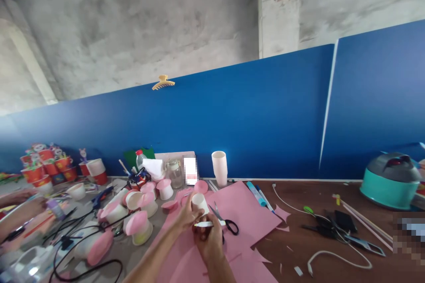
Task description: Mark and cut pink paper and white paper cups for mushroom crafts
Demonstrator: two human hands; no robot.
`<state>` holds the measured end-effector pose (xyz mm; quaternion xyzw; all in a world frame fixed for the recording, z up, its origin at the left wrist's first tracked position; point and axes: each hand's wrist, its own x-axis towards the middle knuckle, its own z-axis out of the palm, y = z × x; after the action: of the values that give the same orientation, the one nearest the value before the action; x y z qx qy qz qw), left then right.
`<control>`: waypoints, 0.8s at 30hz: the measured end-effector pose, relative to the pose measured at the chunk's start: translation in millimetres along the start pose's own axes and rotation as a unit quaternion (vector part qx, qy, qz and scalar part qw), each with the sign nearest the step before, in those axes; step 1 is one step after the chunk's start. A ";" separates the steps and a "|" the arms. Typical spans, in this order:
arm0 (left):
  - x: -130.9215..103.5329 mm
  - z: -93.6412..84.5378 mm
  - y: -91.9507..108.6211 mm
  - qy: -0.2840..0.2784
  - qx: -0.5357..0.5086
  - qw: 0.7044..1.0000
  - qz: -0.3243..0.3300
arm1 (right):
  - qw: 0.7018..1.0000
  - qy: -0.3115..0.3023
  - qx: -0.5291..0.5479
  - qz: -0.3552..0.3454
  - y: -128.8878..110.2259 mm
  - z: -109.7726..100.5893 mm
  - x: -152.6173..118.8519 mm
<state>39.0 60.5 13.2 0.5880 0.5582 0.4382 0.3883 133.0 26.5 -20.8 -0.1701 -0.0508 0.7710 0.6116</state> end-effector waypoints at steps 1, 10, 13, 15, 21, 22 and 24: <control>-0.9 0.5 1.8 0.022 0.006 1.000 0.006 | 1.000 -0.003 -0.004 0.000 -0.4 -0.7 0.1; -84.9 -67.7 9.5 0.132 0.046 0.988 0.062 | 0.999 -0.026 -0.037 0.006 -5.2 -0.4 -7.9; -111.6 -109.9 9.5 0.187 0.031 0.981 0.035 | 0.998 -0.037 -0.055 0.001 -8.8 0.8 -12.7; -124.9 -137.0 9.9 0.226 0.012 0.973 0.034 | 0.998 -0.042 -0.055 0.002 -10.7 1.1 -14.8; -160.1 -175.6 -5.3 0.310 0.025 0.950 0.025 | 0.997 -0.050 -0.056 0.001 -11.0 1.8 -18.6; -163.8 -172.4 -10.3 0.305 0.016 0.952 0.020 | 0.997 -0.050 -0.057 0.002 -10.7 2.0 -18.9; -166.4 -158.3 -18.7 0.251 -0.019 0.968 0.013 | 0.997 -0.049 -0.062 0.001 -10.0 2.2 -18.9</control>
<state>-115.9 -109.2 31.7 0.4588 0.6217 0.5874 0.2407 145.2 11.1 -12.1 -0.1694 -0.1286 0.7745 0.5957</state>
